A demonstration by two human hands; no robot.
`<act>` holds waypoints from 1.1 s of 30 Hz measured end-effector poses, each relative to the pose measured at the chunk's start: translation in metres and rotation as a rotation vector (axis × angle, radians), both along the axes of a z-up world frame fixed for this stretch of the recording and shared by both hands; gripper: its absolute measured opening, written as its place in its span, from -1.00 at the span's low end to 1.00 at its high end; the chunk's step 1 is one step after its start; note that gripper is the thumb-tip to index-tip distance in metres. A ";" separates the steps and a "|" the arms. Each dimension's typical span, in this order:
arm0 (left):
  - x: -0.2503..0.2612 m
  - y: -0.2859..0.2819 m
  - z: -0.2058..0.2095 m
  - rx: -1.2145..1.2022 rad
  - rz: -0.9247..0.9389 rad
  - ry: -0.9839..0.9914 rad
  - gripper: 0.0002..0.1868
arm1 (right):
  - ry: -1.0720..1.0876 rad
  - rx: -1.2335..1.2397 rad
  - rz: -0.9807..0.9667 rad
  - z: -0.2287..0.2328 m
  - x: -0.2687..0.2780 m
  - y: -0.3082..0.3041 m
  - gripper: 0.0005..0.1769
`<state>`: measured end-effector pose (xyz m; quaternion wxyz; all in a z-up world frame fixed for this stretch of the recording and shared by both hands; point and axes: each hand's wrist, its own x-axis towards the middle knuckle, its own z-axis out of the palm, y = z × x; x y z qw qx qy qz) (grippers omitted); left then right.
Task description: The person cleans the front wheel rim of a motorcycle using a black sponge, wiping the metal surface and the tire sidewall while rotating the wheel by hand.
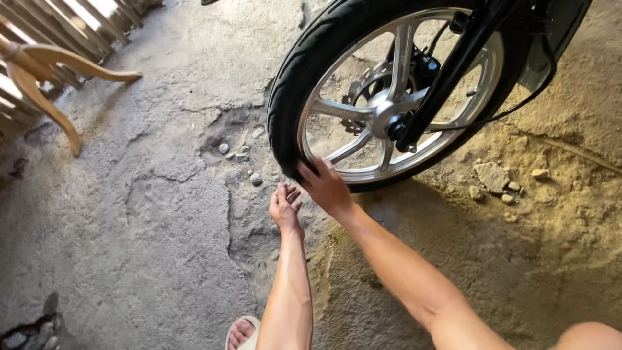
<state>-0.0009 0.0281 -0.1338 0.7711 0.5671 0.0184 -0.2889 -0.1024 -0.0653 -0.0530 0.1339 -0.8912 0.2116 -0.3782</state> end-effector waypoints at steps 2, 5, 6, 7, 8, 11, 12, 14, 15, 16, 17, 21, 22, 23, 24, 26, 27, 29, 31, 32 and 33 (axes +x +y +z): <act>0.009 -0.003 -0.004 -0.010 -0.091 -0.126 -0.29 | 0.085 -0.066 0.018 -0.049 -0.028 -0.010 -0.59; 0.016 -0.011 -0.021 -0.020 -0.225 -0.304 -0.14 | 0.384 -0.070 -0.089 -0.097 -0.081 -0.027 -0.43; 0.019 -0.022 -0.025 -0.038 -0.270 -0.368 -0.08 | 0.453 0.106 -0.191 -0.102 -0.097 -0.029 -0.42; 0.020 -0.031 -0.029 -0.069 -0.261 -0.436 -0.09 | 0.516 0.285 -0.291 -0.103 -0.107 -0.028 -0.41; 0.016 -0.042 -0.033 -0.105 -0.257 -0.498 -0.08 | 0.475 0.334 -0.336 -0.101 -0.117 -0.027 -0.47; 0.007 -0.048 -0.023 -0.168 -0.233 -0.519 -0.05 | 0.332 0.467 -0.455 -0.094 -0.142 -0.023 -0.52; 0.002 -0.046 -0.012 -0.179 -0.225 -0.496 -0.03 | 0.270 0.502 -0.486 -0.093 -0.146 -0.022 -0.51; -0.013 -0.047 0.019 -0.207 -0.147 -0.432 -0.07 | 0.170 0.465 -0.548 -0.094 -0.156 -0.025 -0.50; -0.021 -0.047 0.038 -0.219 -0.109 -0.401 -0.08 | 0.134 0.393 -0.578 -0.094 -0.162 -0.031 -0.50; -0.024 -0.041 0.058 -0.267 -0.086 -0.452 -0.10 | 0.108 0.338 -0.594 -0.099 -0.168 -0.023 -0.51; -0.026 -0.041 0.082 -0.315 -0.064 -0.503 -0.11 | 0.120 0.411 -0.679 -0.102 -0.178 -0.011 -0.45; 0.004 -0.075 0.202 0.112 -0.021 -0.829 0.03 | 0.009 0.572 -0.906 -0.088 -0.221 -0.019 -0.42; 0.001 -0.091 0.227 0.218 0.089 -1.005 0.05 | -0.054 0.603 -0.945 -0.086 -0.234 -0.024 -0.45; 0.002 -0.112 0.254 0.244 0.082 -1.102 0.04 | -0.090 0.600 -0.973 -0.083 -0.245 -0.033 -0.46; -0.004 -0.134 0.276 0.368 0.041 -1.177 -0.02 | -0.125 0.598 -0.993 -0.080 -0.252 -0.049 -0.46; -0.009 -0.158 0.300 0.473 -0.069 -1.207 -0.17 | -0.189 0.562 -1.060 -0.074 -0.263 -0.081 -0.40; -0.003 -0.159 0.304 0.451 -0.136 -1.162 -0.24 | -0.279 0.693 -1.085 -0.073 -0.268 -0.092 -0.42; 0.007 -0.161 0.309 0.294 -0.143 -1.228 -0.32 | -0.439 0.778 -1.064 -0.067 -0.272 -0.139 -0.41; 0.014 -0.126 0.290 0.085 -0.069 -1.436 -0.36 | -0.528 0.740 -0.985 -0.081 -0.269 -0.173 -0.39; 0.019 -0.107 0.281 0.237 0.011 -1.566 -0.40 | -0.556 0.838 -0.999 -0.098 -0.265 -0.185 -0.39; 0.020 -0.094 0.273 0.392 0.095 -1.692 -0.42 | -0.584 0.937 -1.012 -0.118 -0.256 -0.200 -0.39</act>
